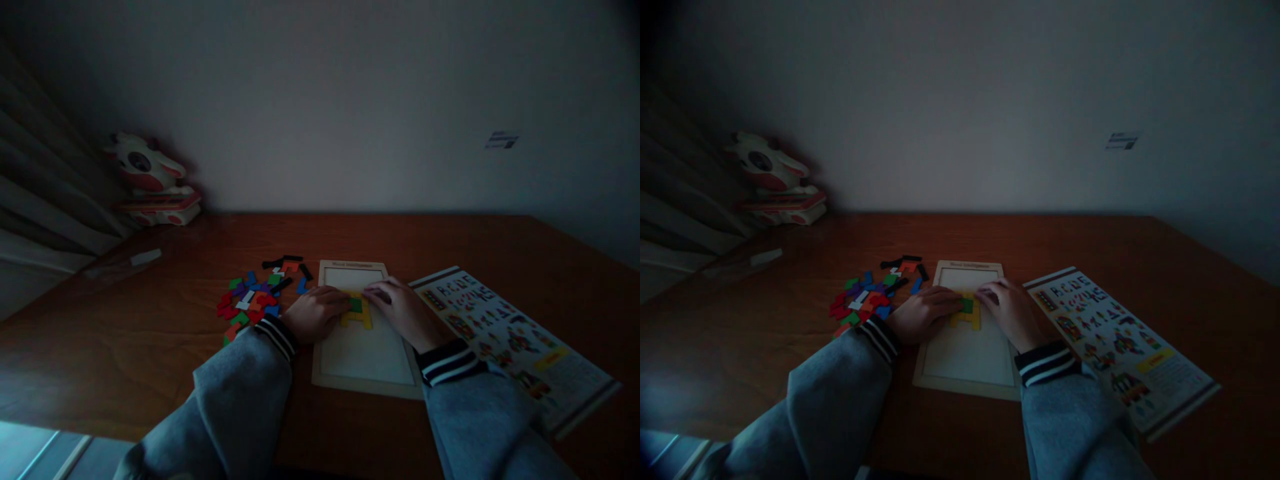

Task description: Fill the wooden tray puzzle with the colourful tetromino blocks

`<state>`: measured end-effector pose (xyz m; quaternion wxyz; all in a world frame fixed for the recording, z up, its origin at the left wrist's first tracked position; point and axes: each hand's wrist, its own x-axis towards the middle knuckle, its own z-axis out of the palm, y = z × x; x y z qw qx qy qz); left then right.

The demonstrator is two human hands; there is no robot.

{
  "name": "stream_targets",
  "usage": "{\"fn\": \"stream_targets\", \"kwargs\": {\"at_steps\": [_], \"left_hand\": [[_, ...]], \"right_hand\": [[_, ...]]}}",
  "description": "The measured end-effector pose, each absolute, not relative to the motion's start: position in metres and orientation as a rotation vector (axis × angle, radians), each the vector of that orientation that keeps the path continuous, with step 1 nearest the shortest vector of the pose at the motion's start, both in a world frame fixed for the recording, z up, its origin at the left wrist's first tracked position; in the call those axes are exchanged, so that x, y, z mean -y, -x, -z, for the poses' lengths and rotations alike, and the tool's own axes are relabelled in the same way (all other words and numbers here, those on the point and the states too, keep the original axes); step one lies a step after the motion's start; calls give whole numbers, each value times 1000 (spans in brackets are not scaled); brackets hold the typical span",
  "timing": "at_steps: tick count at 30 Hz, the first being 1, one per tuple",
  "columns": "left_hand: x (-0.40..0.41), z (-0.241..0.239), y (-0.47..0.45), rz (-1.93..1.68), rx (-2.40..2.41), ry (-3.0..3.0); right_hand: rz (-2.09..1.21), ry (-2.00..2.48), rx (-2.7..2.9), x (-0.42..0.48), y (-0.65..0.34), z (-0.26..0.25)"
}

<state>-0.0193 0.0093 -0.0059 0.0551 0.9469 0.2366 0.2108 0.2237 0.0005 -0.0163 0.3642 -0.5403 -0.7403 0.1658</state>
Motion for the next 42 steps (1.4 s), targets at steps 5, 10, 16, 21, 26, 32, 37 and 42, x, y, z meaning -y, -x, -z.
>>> {"fn": "stream_targets", "kwargs": {"at_steps": [5,10,16,21,26,32,37,42], "left_hand": [[-8,5,19,-630,-748,-2871],[-7,1,19,-601,-746,-2869],[-5,-2,17,-607,-737,-2847],[-5,1,16,-720,-748,-2759],[-7,4,16,-731,-758,-2708],[-8,3,18,-765,-748,-2686],[-9,-3,30,-849,-720,-2732],[-10,-9,41,-830,-690,-2792]], "right_hand": [[-430,1394,1964,0,-224,14],[-475,1390,1970,3,-221,8],[-521,1376,2033,10,-221,-3],[-473,1385,2148,14,-224,-5],[-495,1380,2168,14,-223,-5],[-545,1321,2134,12,-223,-4],[-506,1270,2155,15,-232,-8],[-379,1130,2218,19,-250,-3]]}}
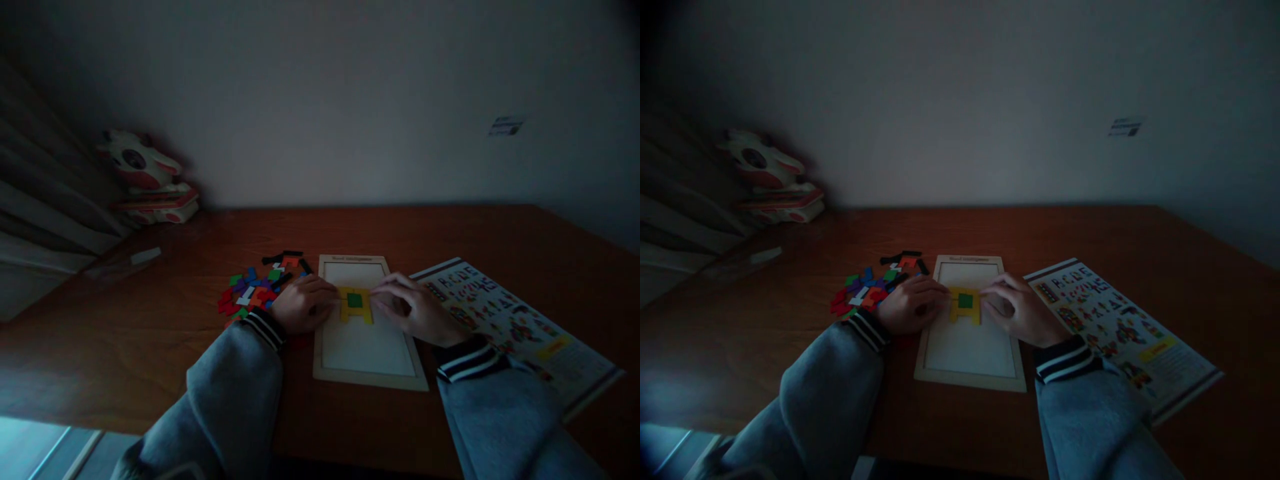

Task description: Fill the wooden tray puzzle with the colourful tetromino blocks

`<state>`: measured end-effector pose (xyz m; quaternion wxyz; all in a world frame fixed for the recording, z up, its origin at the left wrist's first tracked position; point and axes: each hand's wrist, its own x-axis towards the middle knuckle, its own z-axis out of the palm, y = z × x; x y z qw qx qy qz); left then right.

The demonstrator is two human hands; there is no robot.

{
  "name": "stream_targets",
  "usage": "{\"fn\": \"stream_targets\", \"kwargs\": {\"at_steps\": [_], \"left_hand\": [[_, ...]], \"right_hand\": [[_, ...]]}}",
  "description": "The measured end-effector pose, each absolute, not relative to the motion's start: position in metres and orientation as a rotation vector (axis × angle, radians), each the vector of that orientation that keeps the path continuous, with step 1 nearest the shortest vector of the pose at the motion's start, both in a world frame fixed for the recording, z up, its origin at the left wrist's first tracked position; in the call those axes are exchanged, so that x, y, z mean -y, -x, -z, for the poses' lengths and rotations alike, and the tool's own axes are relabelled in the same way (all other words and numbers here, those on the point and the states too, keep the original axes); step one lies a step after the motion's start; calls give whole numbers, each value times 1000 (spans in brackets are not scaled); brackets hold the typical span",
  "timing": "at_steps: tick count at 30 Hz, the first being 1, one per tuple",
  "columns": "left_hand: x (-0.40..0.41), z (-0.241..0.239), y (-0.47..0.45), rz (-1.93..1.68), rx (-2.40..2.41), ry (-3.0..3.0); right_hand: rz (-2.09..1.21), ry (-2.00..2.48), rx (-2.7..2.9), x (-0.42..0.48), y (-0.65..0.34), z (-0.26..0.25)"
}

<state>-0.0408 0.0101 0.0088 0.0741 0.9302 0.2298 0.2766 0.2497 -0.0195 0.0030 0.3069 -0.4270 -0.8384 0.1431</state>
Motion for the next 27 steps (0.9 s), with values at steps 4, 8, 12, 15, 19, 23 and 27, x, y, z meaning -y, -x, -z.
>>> {"fn": "stream_targets", "kwargs": {"at_steps": [4,8,12,15,19,23,27], "left_hand": [[-6,-11,38,-786,-506,-2835],[-3,-9,35,-723,-448,-2855],[-1,-11,36,-700,-444,-2866],[-1,-13,38,-672,-457,-2877],[-2,-14,40,-660,-444,-2888],[-3,-13,43,-649,-423,-2892],[-6,-13,45,-642,-493,-2945]], "right_hand": [[-252,1084,2326,25,-254,-2],[-170,1051,2440,30,-249,-5],[-167,1034,2471,33,-247,-7],[-176,1011,2473,35,-247,-8],[-210,987,2483,37,-246,-10],[-245,978,2476,39,-244,-10],[-302,985,2421,37,-248,-5]]}}
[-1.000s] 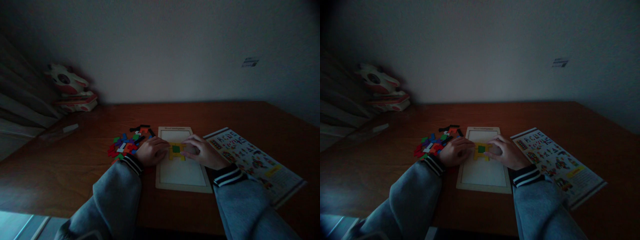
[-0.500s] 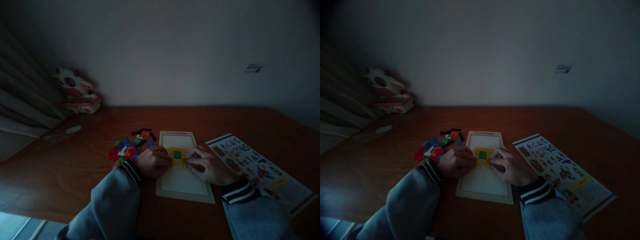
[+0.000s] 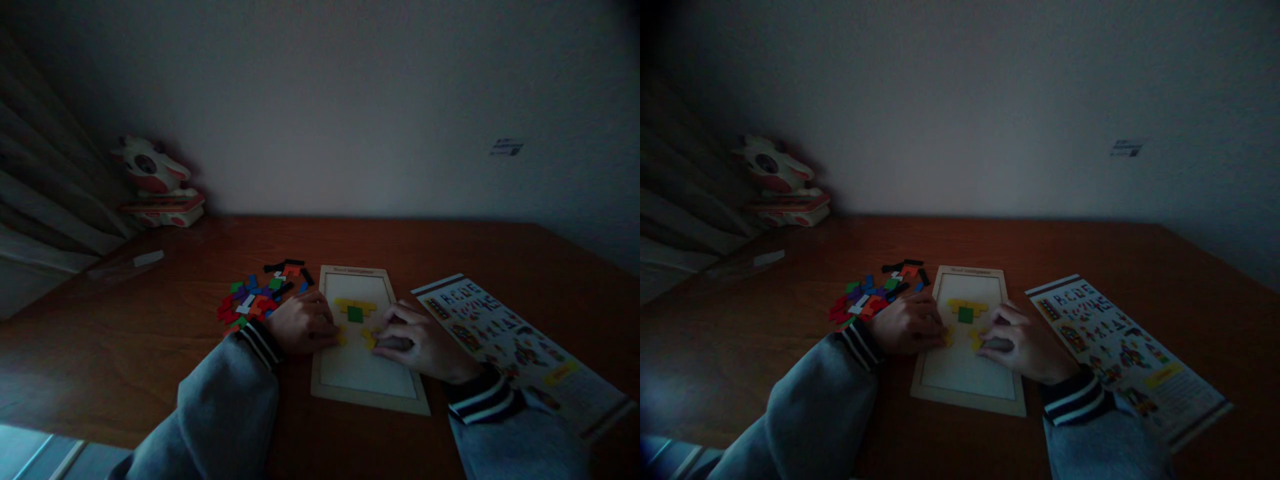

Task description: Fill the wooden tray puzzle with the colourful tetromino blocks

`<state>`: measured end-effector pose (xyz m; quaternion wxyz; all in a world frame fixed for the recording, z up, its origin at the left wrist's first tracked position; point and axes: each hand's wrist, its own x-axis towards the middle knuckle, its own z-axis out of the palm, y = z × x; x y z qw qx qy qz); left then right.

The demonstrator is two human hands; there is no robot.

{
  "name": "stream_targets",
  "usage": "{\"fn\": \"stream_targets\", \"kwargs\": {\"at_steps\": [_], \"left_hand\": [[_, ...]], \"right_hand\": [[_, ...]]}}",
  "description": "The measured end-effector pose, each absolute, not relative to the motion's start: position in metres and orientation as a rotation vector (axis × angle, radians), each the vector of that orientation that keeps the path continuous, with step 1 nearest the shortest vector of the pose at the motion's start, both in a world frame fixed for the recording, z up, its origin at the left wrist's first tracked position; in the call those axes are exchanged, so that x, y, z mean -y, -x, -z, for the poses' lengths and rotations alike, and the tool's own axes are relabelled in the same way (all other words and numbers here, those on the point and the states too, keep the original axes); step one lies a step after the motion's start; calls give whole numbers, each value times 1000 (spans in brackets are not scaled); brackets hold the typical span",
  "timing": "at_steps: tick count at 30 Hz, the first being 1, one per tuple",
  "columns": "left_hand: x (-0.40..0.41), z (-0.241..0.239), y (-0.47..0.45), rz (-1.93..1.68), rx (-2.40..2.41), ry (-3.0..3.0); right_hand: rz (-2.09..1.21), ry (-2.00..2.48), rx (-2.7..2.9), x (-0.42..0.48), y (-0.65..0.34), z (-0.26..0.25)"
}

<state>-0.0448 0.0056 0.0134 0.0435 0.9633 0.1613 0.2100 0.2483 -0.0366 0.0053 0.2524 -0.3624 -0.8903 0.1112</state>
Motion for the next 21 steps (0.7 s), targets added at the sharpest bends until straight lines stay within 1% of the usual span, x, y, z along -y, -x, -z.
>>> {"fn": "stream_targets", "kwargs": {"at_steps": [6,10,16,21], "left_hand": [[-8,-9,42,-701,-544,-2986],[-6,-5,39,-728,-604,-3026],[-2,-9,38,-601,-505,-2989],[-2,-8,38,-606,-497,-2931]], "right_hand": [[-384,1026,2396,33,-249,-4],[-361,1059,2371,34,-247,-4],[-454,1027,2405,36,-245,-6],[-441,1017,2408,38,-241,-10]]}}
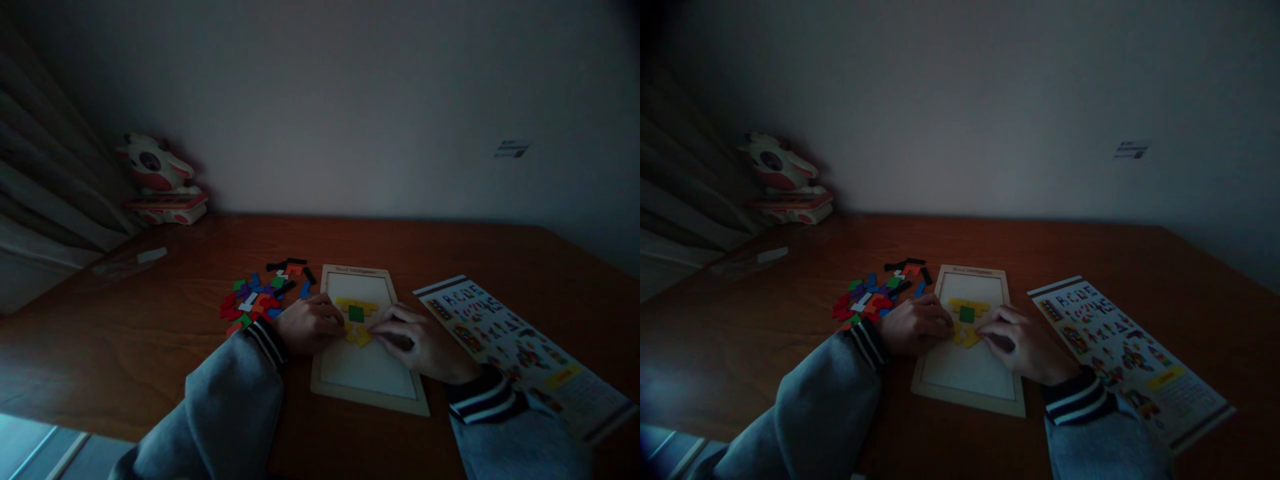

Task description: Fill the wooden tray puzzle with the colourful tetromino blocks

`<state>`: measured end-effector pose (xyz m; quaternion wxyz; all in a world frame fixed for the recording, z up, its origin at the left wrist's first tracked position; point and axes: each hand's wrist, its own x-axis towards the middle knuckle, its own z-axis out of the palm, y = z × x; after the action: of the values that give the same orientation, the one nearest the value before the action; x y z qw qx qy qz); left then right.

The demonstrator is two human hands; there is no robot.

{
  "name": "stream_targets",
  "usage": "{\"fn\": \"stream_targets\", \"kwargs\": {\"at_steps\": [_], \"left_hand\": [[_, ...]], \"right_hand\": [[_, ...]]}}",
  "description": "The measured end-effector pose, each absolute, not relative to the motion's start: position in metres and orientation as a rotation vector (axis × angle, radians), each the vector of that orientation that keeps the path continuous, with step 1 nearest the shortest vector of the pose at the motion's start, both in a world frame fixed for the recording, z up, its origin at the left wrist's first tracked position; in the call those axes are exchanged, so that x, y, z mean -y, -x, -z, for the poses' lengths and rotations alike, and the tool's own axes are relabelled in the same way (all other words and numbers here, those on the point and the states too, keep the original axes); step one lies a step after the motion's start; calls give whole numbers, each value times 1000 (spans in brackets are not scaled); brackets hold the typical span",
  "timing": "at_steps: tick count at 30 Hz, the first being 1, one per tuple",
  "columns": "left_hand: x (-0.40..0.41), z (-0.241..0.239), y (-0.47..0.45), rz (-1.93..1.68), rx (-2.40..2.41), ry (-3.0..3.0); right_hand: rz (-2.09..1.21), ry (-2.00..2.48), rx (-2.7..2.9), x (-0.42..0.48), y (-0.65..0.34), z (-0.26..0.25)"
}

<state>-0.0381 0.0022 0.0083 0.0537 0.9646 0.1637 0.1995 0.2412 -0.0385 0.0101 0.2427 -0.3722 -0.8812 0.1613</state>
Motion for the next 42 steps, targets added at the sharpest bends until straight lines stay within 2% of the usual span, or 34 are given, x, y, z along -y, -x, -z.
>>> {"fn": "stream_targets", "kwargs": {"at_steps": [8,15,26,33,42], "left_hand": [[6,-12,32,-520,-501,-2866],[4,-6,27,-635,-438,-2865],[6,-6,23,-672,-433,-2917],[7,-9,24,-726,-414,-2871],[1,1,29,-756,-787,-2834]], "right_hand": [[-486,1038,2422,40,-236,-10],[-509,1043,2399,39,-238,-4],[-325,1142,2264,36,-240,1],[-345,1151,2287,35,-240,-2],[-392,1142,2290,33,-241,2]]}}
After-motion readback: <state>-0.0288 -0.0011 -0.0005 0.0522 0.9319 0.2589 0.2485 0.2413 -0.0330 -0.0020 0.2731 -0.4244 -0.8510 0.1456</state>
